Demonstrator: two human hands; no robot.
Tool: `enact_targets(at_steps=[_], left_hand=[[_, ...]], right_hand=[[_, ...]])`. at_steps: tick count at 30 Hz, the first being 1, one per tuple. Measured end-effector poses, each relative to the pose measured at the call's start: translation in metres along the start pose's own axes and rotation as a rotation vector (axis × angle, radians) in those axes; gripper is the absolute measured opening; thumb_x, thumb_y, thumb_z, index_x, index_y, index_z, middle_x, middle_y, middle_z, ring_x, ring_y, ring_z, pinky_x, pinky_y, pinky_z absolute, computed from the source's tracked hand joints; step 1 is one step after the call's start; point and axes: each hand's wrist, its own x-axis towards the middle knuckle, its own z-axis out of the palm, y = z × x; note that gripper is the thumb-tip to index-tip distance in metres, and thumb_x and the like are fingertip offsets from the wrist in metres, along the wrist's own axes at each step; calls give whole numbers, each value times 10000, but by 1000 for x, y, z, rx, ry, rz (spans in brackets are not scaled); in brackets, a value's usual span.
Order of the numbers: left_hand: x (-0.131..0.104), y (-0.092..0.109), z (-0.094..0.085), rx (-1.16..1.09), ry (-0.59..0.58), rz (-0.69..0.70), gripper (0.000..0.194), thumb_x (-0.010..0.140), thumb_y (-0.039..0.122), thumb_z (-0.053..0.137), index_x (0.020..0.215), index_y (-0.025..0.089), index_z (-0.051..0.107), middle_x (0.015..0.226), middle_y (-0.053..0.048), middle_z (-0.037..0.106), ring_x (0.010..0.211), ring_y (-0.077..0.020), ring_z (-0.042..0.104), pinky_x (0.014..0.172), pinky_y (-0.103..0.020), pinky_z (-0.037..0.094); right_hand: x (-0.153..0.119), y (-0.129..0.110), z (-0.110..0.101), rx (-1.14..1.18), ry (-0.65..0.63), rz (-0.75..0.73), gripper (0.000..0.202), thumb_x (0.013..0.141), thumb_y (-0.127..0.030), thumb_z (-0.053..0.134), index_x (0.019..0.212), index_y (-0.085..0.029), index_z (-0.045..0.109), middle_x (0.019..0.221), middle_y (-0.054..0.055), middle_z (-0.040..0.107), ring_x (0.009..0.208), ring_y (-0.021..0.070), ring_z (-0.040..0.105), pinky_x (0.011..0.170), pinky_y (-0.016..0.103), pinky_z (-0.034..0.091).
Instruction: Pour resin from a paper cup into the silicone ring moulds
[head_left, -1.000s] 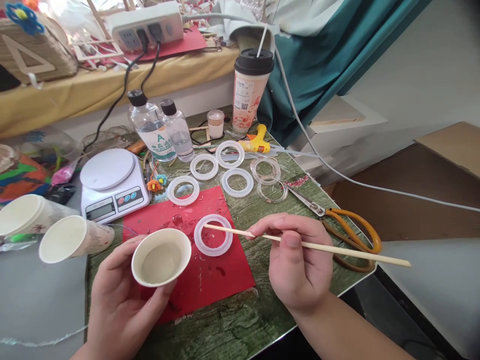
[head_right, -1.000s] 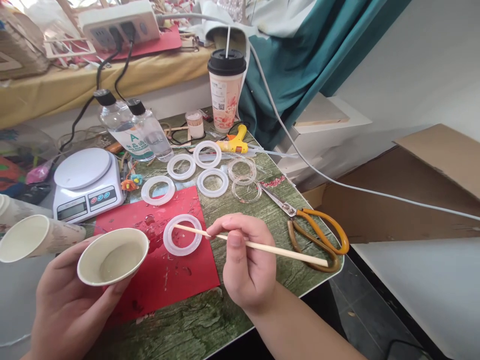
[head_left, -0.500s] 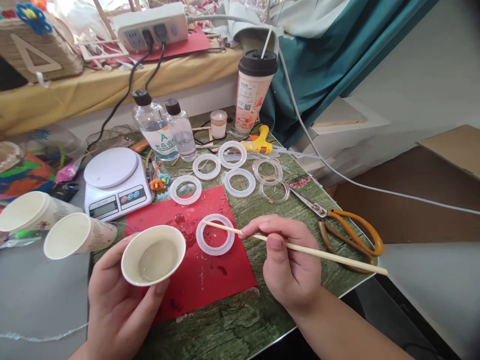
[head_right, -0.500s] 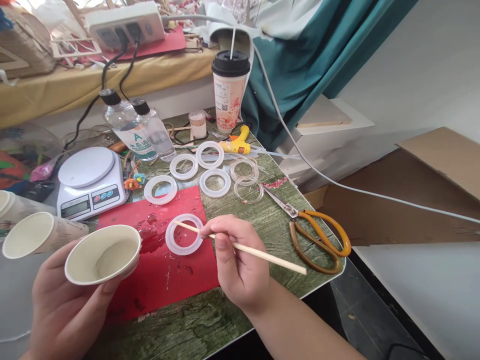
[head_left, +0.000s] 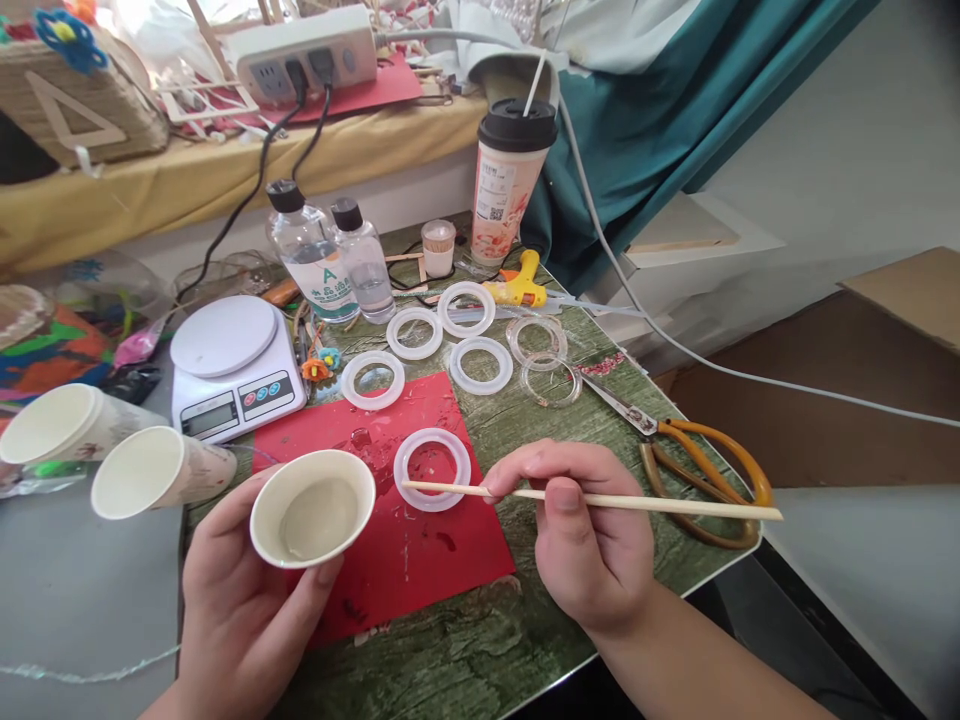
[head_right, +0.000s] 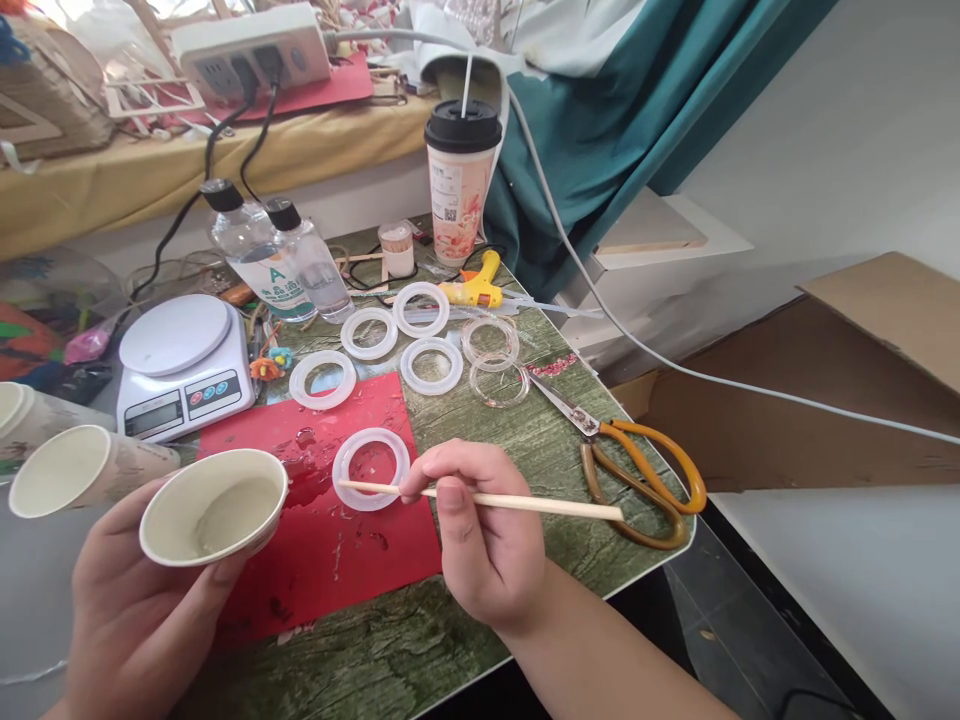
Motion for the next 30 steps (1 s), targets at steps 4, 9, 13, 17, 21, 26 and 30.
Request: enact_targets(at_steps=[4,9,13,17,21,26,30], left_hand=[[2,2,-1,-4,-19,12,556,959,333,948,1467,282,727,1311,-92,931,1177,-340,942,1038,-446,805],[0,1,1,-25,-5,1,548,991,379,945,1487,292,731,1324,-93,923,1196,-346,935,1036,-463,807],[-1,-2,0,-8,-10,11,555,992,356,936,1503,293,730,1334,-90,920,1213,-332,928,1045,-434,796],[1,-1,0,-2,-20,37,557,979,330,923,1497,277,724,1322,-91,925,1189,-322,928,1043,-422,781],[4,2,1,34,15,43,400,989,406,915,1323,229,785,1239,-116,917,1117,-334,906,1040,-448,751],[8,5,0,43,60,69,290,1002,470,915,1138,229,826,1084,-84,878,955,-292,840,926,-418,692],[10,2,-1,11,103,66,352,897,380,958,1187,241,814,1058,-40,855,911,-255,789,910,-378,628]], right_hand=[[1,-3,0,18,32,-2,179,1268,-343,635,1241,-268,795,898,31,850,744,202,821,704,358,726],[2,-5,-1,6,85,6,193,1266,-353,619,1191,-276,779,822,9,811,652,202,775,636,365,690],[3,-5,-2,52,129,6,184,1262,-343,638,1203,-273,797,810,2,799,630,195,747,619,361,674],[5,-5,-4,106,162,19,189,1259,-328,643,1202,-269,813,808,6,797,643,199,744,600,354,664],[7,-4,-2,146,222,31,195,1246,-323,650,1176,-264,823,777,-8,781,614,193,717,559,331,639],[11,-5,1,198,300,20,176,1227,-305,688,1149,-248,835,750,-14,787,590,174,677,554,303,621],[16,-6,-2,202,347,0,161,1213,-292,706,1140,-247,843,753,-11,804,580,177,682,555,312,636]])
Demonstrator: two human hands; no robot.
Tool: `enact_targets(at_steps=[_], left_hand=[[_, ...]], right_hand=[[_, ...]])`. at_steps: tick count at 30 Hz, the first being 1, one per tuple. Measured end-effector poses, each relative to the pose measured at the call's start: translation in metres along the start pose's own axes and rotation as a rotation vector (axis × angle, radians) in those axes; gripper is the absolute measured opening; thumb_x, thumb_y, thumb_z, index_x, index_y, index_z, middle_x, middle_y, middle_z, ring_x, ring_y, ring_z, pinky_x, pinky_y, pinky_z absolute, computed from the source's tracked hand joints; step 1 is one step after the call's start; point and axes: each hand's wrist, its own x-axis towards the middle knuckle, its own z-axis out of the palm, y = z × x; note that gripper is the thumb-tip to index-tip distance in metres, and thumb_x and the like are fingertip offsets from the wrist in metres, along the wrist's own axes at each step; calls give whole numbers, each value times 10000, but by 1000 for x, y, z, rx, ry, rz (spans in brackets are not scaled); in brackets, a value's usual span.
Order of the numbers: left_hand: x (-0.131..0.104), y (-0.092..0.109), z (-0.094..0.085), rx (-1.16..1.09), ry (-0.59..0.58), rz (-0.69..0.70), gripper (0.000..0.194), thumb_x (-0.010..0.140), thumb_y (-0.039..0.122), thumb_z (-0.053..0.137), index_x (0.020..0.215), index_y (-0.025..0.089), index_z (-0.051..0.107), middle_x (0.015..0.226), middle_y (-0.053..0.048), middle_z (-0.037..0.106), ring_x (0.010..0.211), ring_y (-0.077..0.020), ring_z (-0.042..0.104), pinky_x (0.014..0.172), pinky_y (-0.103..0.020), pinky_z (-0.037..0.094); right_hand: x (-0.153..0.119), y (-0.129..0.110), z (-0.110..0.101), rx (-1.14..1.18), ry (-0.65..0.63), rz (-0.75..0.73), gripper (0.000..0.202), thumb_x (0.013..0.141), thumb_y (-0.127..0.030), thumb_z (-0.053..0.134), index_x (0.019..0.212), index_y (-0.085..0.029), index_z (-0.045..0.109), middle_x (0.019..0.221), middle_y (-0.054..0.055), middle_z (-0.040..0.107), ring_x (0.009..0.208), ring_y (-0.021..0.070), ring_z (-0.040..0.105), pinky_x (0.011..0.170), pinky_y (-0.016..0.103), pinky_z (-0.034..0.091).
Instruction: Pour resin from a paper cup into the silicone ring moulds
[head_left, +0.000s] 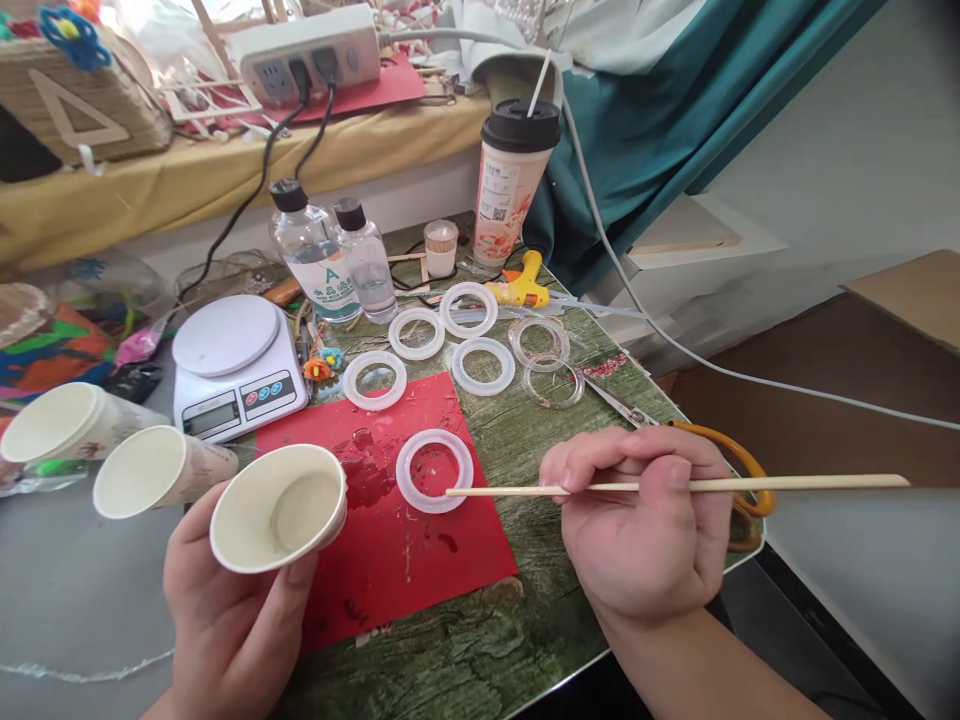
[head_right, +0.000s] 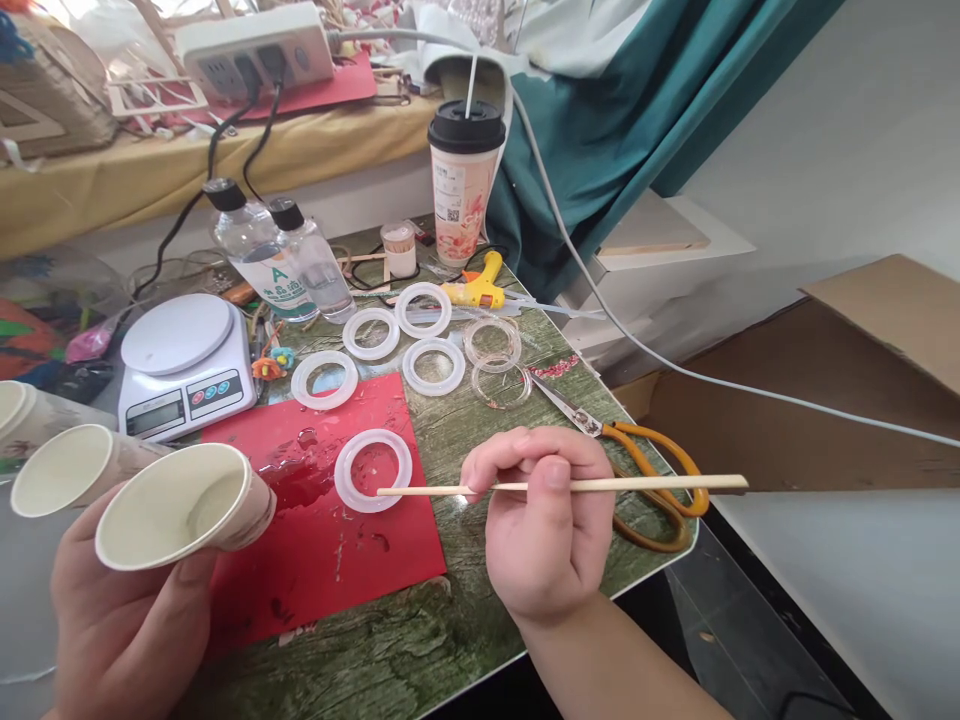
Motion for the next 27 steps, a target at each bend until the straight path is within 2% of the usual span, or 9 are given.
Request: enact_targets(at_steps=[3,6,13,22,25,27], left_hand=[[0,-2,3,-44,81,-8,472,796,303,952,1233,249,783,1066,-24,833,967,-258,776,958,-374,608],[0,-2,6,-49,145,-16,509,729,291,939,1210,261,774,1036,-10,785,982,-256,748,983,-374,585],[0,-4,5,-68,164,-59,650,700,313,947,1317,275,745,1131,-26,803,1038,-279,764,1006,-398,582],[4,2,7,-13,109,-34,423,737,303,901,1142,280,779,1011,-18,784,950,-268,752,956,-400,582],[3,1,8,5,118,-13,457,749,315,902,1186,290,770,1041,-21,799,1004,-283,776,960,-403,603],[2,-1,9,3,120,-14,514,751,313,912,1242,297,757,1086,-21,825,1009,-281,794,955,-399,627]], right_hand=[[5,0,-2,-22,50,-3,164,1214,-308,698,1131,-261,831,740,-19,796,554,180,675,538,313,616],[9,0,-4,-26,77,21,165,1212,-332,695,1116,-268,812,720,-24,783,523,180,650,510,303,579],[11,2,-5,-32,109,36,195,1211,-302,671,1073,-250,798,671,-34,737,497,161,592,491,278,553],[5,4,-4,-113,18,-29,170,1222,-303,681,1114,-255,804,781,-13,792,589,181,705,538,316,632],[3,6,-5,-169,6,-56,150,1222,-290,682,1141,-256,803,846,-1,828,648,190,758,575,330,667],[0,7,-5,-178,-33,-49,143,1230,-309,684,1163,-255,800,831,-10,819,635,183,744,579,326,662]])
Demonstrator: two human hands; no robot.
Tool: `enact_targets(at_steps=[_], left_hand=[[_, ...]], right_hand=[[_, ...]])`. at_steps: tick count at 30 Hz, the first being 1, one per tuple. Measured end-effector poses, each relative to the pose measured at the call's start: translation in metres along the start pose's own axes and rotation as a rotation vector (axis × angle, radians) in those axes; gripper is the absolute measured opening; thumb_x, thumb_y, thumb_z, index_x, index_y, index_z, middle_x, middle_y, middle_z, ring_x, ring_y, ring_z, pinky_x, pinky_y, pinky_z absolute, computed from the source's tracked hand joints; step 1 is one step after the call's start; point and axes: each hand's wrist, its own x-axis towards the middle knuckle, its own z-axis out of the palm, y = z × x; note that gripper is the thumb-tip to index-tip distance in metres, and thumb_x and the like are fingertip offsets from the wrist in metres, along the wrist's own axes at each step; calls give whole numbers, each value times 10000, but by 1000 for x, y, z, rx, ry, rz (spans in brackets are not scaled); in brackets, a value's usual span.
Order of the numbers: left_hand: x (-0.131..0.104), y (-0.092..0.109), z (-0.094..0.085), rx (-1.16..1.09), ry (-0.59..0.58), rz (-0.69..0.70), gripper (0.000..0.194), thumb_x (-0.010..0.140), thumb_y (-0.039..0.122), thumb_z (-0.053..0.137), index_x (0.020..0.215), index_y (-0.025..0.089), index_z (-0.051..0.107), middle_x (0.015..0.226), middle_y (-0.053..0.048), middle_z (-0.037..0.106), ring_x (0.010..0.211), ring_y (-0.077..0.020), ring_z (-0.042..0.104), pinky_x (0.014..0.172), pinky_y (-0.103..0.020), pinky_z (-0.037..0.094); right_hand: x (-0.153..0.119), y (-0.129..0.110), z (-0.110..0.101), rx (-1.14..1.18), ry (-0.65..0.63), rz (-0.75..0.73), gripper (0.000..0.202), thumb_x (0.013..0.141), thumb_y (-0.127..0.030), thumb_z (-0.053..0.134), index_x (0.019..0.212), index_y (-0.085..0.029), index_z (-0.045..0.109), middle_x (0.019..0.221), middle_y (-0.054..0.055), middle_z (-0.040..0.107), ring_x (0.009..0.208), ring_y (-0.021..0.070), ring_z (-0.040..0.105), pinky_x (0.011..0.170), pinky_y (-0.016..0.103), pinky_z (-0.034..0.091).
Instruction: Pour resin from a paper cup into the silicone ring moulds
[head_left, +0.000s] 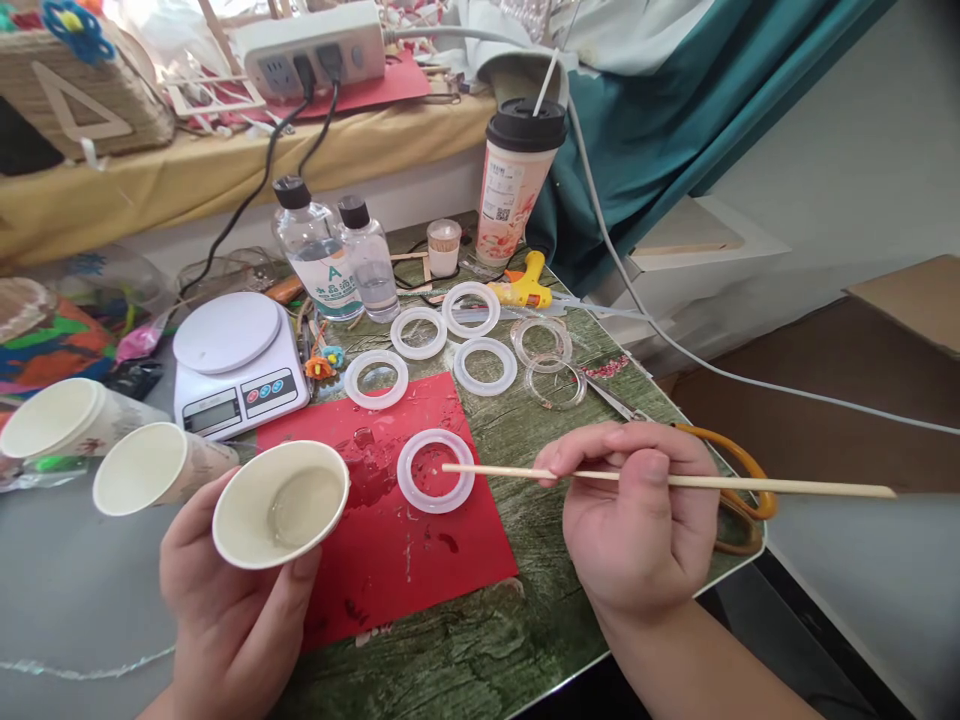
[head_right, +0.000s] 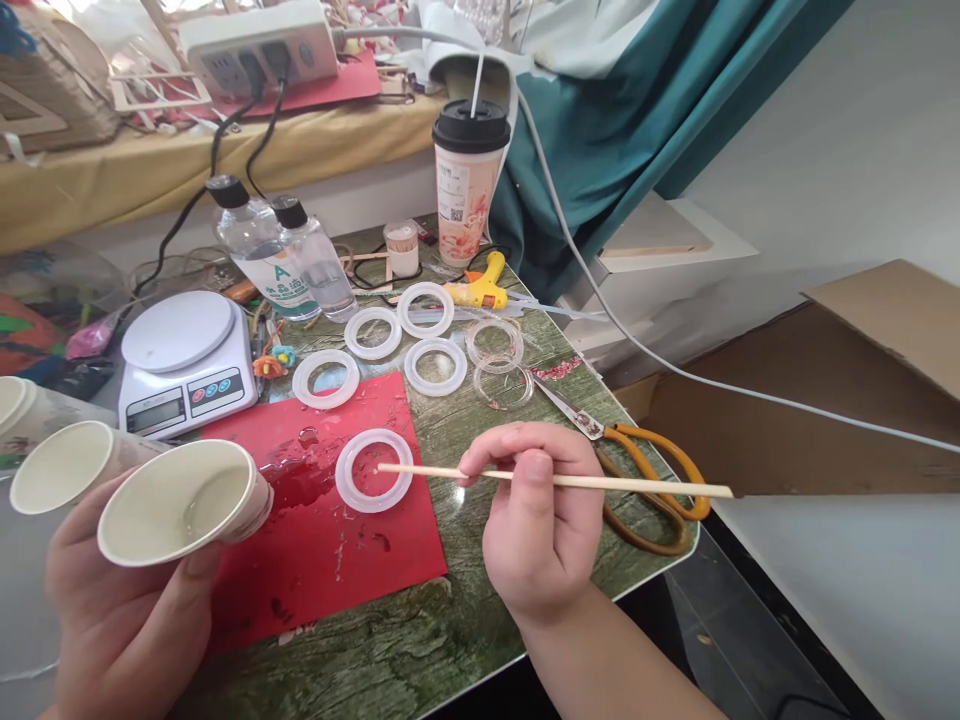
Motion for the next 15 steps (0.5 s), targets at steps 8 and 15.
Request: enact_targets(at_steps=[8,15], left_hand=[[-2,-5,-4,-37,-58,10,587,797,324,948,1350,279,754,1158,-44,899,1015,-276,880,956,-388,721],[-6,-11,-4,-44,-69,-34,671,816,321,986,1430,264,721,1265,-87,918,1132,-304,909,1027,-404,751]], right_hand=[[-7,0,-5,-33,-190,57,145,1254,-308,675,1283,-260,808,927,6,866,733,175,817,681,326,712],[-8,-3,-2,-32,-153,85,163,1251,-351,661,1215,-264,794,805,-16,799,630,175,718,617,323,641]])
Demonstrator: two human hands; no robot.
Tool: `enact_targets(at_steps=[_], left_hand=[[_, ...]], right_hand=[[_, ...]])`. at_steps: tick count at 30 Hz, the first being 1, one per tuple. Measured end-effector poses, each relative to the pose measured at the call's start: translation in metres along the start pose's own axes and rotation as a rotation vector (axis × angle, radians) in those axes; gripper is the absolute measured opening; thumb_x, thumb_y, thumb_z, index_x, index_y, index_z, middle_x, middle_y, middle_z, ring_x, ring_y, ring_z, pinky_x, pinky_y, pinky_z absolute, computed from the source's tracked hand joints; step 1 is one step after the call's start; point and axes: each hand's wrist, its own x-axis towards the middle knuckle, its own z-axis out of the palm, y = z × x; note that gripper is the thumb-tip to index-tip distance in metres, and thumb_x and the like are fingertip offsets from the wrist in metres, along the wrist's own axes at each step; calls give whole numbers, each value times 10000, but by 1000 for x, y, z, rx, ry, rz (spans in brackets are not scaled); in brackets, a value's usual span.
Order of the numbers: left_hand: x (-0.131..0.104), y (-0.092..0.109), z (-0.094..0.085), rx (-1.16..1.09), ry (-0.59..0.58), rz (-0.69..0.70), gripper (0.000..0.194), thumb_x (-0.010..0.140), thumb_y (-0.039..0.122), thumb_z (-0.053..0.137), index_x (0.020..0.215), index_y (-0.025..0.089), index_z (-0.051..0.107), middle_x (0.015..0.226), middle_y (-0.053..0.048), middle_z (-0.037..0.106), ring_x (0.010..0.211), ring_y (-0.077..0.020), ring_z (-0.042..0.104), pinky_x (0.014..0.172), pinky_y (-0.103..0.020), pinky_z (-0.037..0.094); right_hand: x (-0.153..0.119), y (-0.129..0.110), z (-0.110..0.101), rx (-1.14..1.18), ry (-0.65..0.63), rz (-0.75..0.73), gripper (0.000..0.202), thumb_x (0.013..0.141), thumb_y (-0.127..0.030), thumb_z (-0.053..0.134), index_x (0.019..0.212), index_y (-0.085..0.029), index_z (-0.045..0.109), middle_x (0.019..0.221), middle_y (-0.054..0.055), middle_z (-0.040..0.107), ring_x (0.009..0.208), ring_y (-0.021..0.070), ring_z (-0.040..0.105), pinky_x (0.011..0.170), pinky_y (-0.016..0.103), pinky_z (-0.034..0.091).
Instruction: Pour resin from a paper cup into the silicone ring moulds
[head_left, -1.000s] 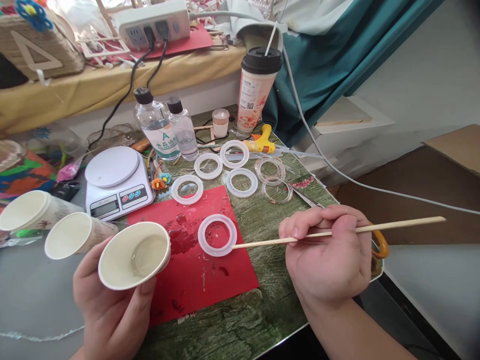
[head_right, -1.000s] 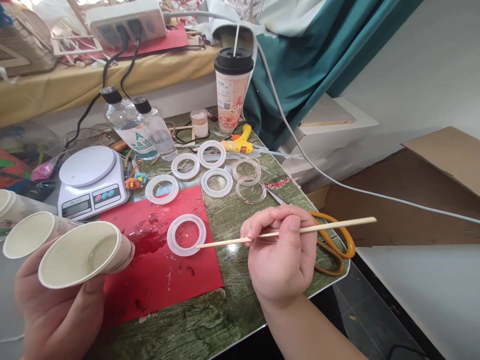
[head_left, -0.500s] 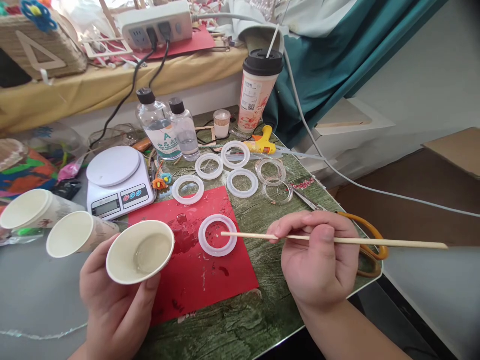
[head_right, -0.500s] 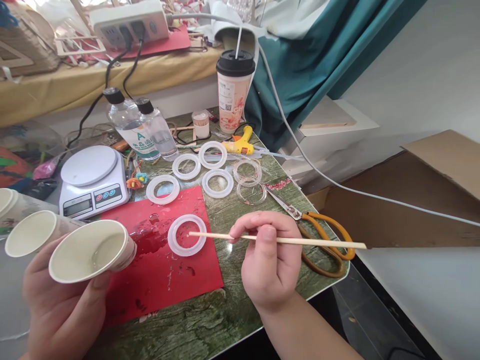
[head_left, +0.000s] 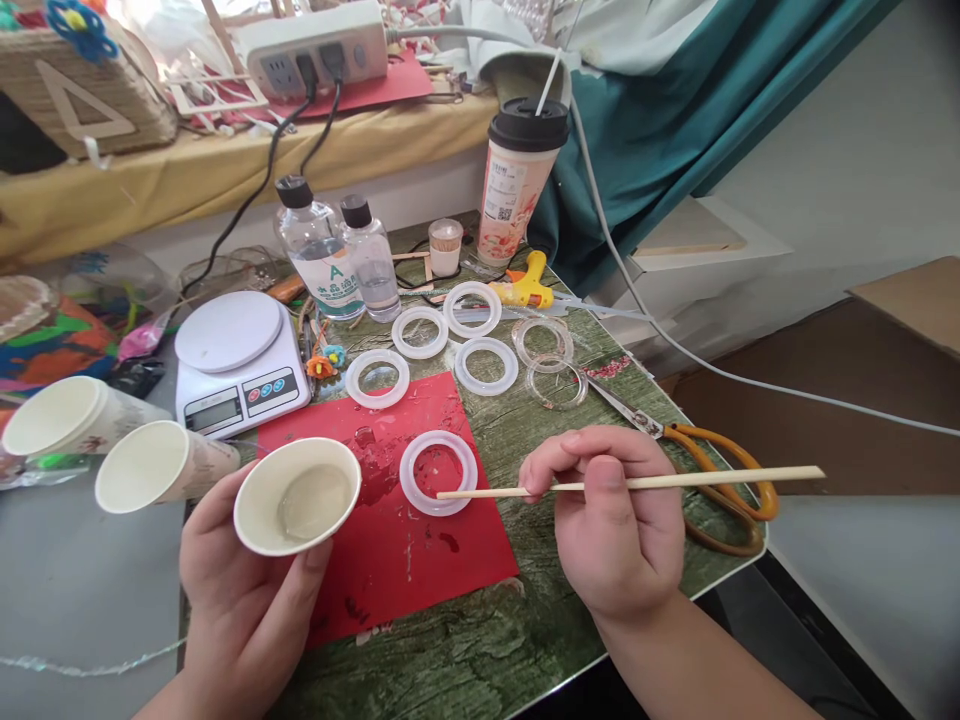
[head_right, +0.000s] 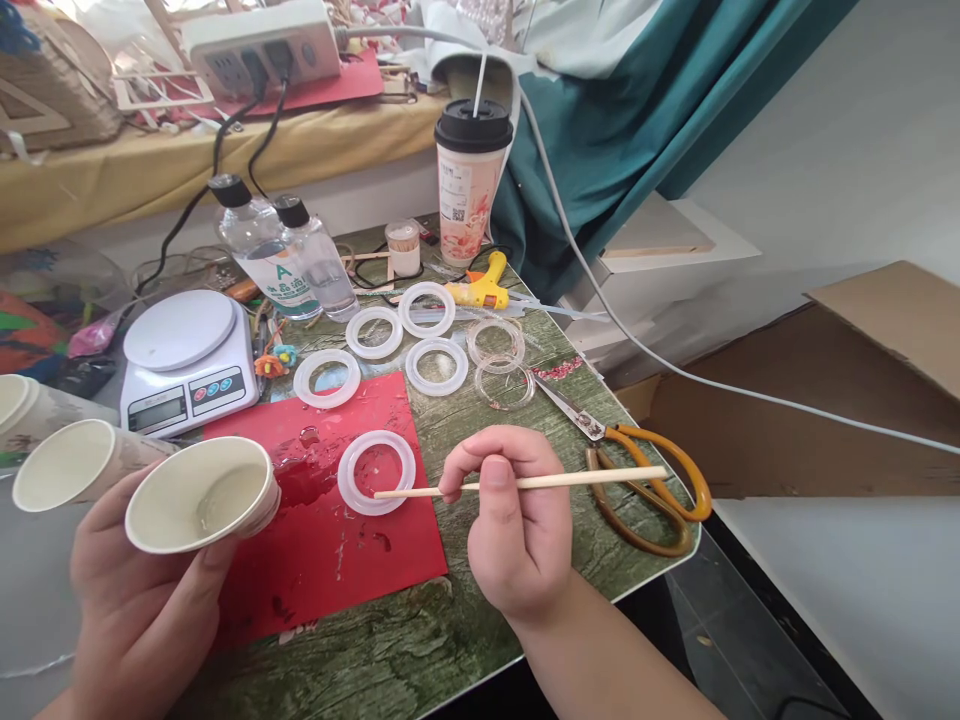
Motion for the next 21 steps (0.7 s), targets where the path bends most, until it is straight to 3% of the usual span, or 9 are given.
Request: enact_targets(at_steps=[13,17,21], left_hand=[[0,-7,-2,-20,-62,-31,656,860,321,1006,1446,241,722,1287,-129,905,1168,-311,910,1074,-392,747],[-1,-6,-4,-17,-88,-37,676,823,300,1029,1434,264,741,1271,-114,902,1165,-335,914,1060,-430,776],[-3,-1,-2,-48,-136,-15,663,884,256,978,1505,292,748,1324,-99,914,1220,-316,922,1080,-406,785]], right_hand=[[6,2,1,11,195,9,148,1220,-364,688,1131,-265,751,698,-61,687,516,150,613,534,285,551],[7,2,2,48,154,16,143,1236,-367,671,1170,-276,759,740,-45,749,558,172,684,561,308,613],[5,2,3,82,80,5,149,1244,-343,672,1203,-270,795,825,-16,826,626,184,766,603,336,685]])
